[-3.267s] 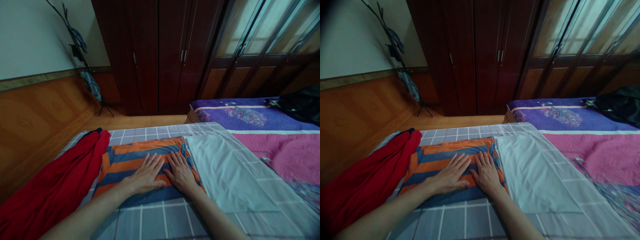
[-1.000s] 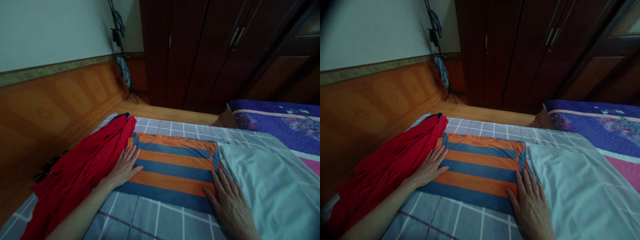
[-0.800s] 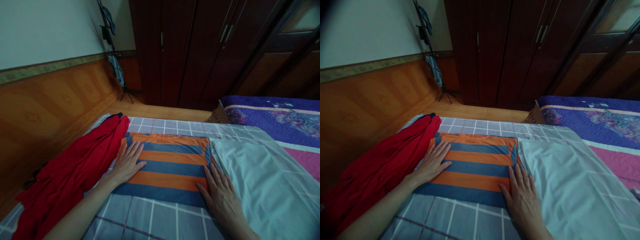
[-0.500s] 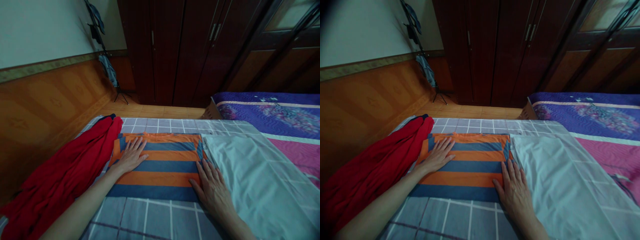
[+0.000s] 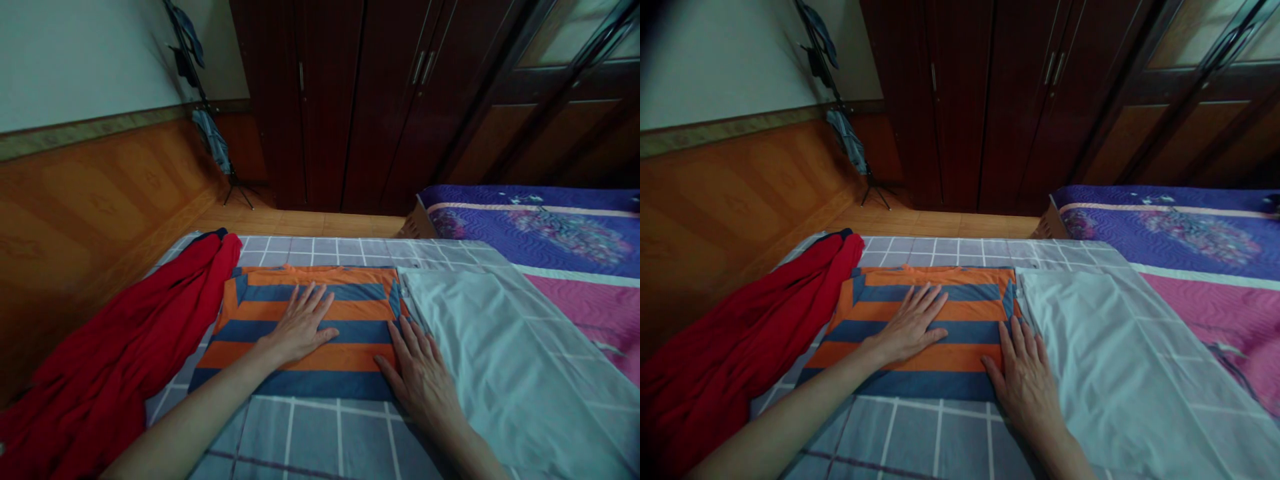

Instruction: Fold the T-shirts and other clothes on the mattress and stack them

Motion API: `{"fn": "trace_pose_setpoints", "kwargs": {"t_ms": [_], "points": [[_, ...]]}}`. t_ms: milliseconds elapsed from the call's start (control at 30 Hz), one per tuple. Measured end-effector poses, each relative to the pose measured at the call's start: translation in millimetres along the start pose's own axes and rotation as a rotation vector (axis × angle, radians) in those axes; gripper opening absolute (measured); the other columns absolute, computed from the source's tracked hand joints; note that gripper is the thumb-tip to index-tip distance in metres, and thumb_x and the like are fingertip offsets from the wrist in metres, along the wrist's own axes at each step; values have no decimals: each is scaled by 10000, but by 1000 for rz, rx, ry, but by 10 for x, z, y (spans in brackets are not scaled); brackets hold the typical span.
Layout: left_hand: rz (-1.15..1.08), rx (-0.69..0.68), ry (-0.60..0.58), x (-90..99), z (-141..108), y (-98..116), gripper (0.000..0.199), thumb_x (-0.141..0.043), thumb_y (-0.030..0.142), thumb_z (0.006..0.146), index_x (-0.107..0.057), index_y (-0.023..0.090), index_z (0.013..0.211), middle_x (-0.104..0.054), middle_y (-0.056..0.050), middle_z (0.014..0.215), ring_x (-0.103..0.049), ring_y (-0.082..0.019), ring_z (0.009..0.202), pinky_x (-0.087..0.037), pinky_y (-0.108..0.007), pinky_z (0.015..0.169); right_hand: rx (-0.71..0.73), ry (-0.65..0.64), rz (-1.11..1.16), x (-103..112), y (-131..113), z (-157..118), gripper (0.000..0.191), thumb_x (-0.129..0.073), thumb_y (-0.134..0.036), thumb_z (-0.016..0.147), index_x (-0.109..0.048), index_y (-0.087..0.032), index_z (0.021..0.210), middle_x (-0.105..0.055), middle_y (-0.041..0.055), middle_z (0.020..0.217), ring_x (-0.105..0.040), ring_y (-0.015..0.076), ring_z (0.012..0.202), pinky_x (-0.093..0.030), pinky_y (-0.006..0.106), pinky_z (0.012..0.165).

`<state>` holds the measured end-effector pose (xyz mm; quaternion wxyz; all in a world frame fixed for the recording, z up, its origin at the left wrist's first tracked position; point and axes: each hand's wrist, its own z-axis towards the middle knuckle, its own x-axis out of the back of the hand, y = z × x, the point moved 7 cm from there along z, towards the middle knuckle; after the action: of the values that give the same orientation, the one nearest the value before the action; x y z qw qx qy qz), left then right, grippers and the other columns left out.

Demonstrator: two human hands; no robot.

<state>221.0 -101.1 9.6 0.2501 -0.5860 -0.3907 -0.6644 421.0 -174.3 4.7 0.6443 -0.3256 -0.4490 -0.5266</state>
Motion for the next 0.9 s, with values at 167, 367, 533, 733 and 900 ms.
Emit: {"fn": "trace_pose_setpoints", "kwargs": {"t_ms": [167,367,533,733,900], "points": [[-17,-34,-14,-92,257,163,756,-302,681,866,-251,210,1456,-170,-110,1539,-47,-309,1419,-49,-587,1115,-2,-3,5,-1,-1,-5,609,-342,-504,913,-489,-70,1314,-433,192,1392,-357,332,1303,-331,509,1025],[-5,-8,-23,-67,473,105,724,-317,657,879,-242,231,1459,-143,-79,1547,-8,-312,1418,-29,-583,1118,-8,-8,38,-19,7,-9,612,-361,-507,909,-475,-69,1322,-420,200,1400,-342,332,1312,-327,521,1025],[-41,-58,-30,-23,127,246,737,-351,642,879,-193,233,1471,-118,-87,1549,-2,-308,1419,-65,-574,1121,-8,1,61,18,10,-4,596,-375,-494,909,-492,-64,1305,-440,210,1381,-361,339,1298,-338,530,1014],[-55,-128,-34,-40,-441,397,703,-364,612,891,-177,260,1470,-176,-75,1540,-88,-271,1420,-123,-538,1133,-20,-19,89,-16,15,3,608,-418,-494,895,-462,-76,1335,-408,201,1409,-337,336,1316,-303,534,1048],[9,-130,-11,102,-719,290,743,-405,616,872,-119,292,1476,-169,-64,1542,-122,-284,1415,-146,-556,1122,-108,3,305,97,110,-10,580,-434,-488,882,-499,-98,1306,-407,198,1408,-351,338,1311,-323,550,1043]]}}
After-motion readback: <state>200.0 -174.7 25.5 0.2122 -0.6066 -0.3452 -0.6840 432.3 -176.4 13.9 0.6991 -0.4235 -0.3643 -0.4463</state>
